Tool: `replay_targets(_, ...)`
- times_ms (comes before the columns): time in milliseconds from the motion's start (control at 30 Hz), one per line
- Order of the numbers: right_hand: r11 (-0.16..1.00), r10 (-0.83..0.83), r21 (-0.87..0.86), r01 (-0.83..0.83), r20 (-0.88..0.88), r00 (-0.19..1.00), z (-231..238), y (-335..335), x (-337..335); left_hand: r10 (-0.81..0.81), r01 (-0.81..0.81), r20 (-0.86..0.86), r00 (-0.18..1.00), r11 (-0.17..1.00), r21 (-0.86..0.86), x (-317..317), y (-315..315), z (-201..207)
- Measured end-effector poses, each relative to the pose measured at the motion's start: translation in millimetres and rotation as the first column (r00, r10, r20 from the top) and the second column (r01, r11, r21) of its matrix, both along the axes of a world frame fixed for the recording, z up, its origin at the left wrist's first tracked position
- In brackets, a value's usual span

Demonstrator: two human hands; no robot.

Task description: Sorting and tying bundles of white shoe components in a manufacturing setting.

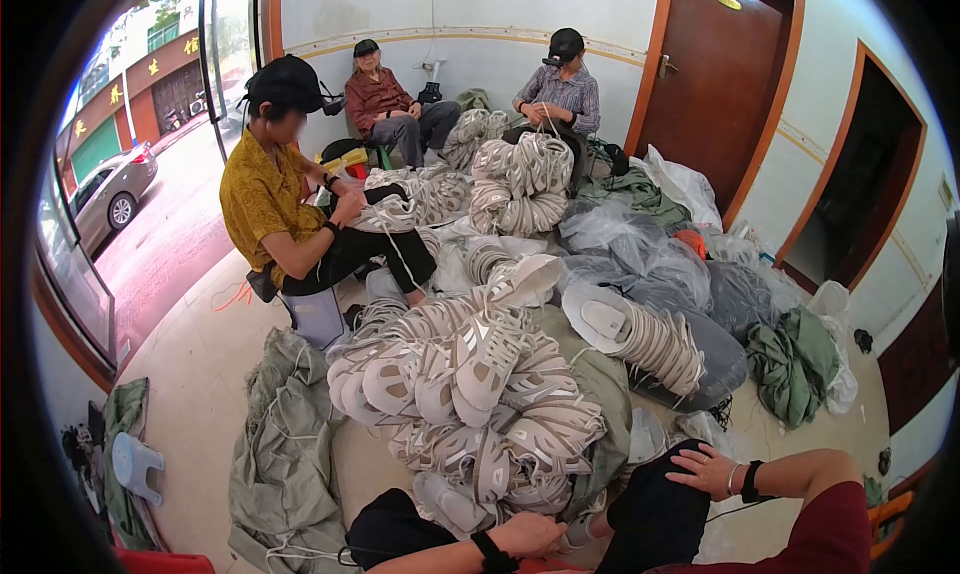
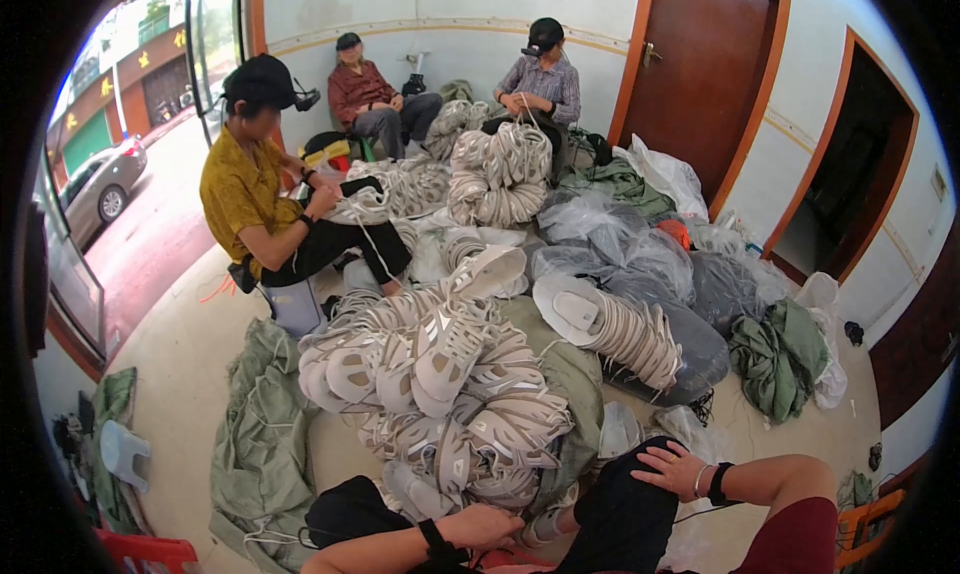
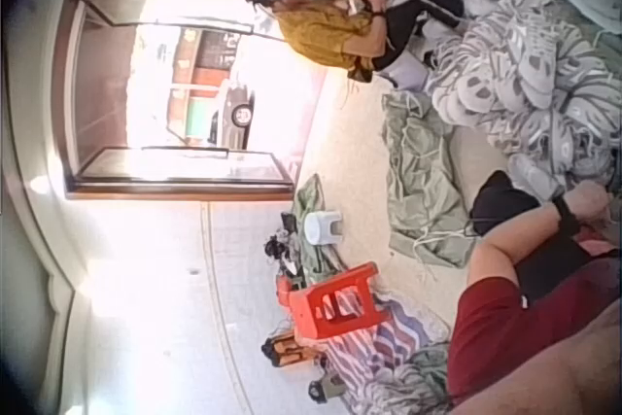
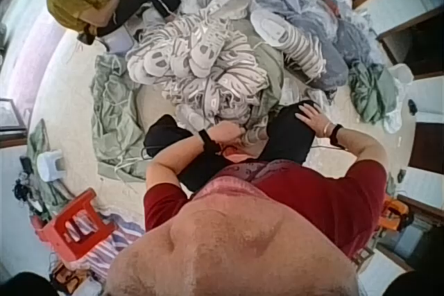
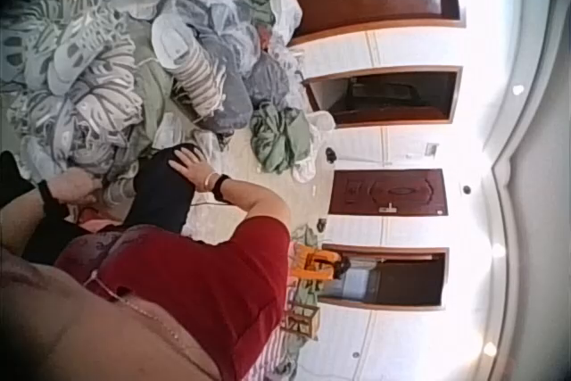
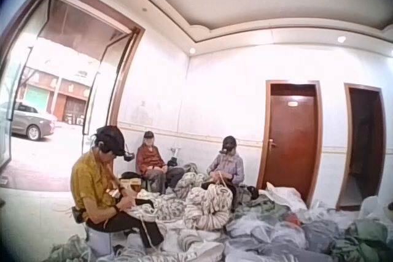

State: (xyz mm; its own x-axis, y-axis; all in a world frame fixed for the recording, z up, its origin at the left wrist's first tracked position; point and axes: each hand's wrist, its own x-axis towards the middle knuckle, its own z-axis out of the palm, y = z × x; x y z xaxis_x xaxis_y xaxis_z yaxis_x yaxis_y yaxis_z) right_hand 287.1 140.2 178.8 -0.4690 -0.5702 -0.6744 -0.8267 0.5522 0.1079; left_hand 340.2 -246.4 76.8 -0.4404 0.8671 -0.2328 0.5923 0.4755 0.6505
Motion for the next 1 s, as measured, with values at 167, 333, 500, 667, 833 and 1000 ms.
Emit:
replay_targets(167,1.0,-0.004,0.0,0.004,-0.001,1.0,-0.7,1.8,0.1,-0.01,0.01,-0.002,1.0,1.0,0.019,-1.4,-1.6,5.6)
replay_targets(333,1.0,0.004,-0.013,-0.004,-0.003,1.0,-0.2,0.7,-0.6,0.001,-0.001,-0.02,1.0,0.999,0.046,-0.1,-2.2,4.4)
replay_targets(500,0.998,-0.005,-0.061,0.004,-0.003,1.0,-0.6,2.7,1.3,0.006,-0.006,0.037,0.999,1.0,0.009,-1.2,-1.8,8.5)
replay_targets(667,0.999,-0.009,-0.047,0.008,-0.005,1.0,-2.9,3.4,2.0,0.006,-0.007,0.026,1.0,1.0,0.026,0.2,-0.3,2.7)
replay_targets(833,0.998,-0.011,-0.056,0.011,-0.002,1.0,-3.6,4.9,1.0,0.004,-0.004,0.003,1.0,1.0,0.001,1.1,0.5,1.3)
replay_targets(1000,0.998,0.002,-0.056,-0.003,-0.01,1.0,-5.2,6.4,0.2,0.008,-0.009,0.025,1.0,0.999,0.041,-0.3,-0.6,5.2)
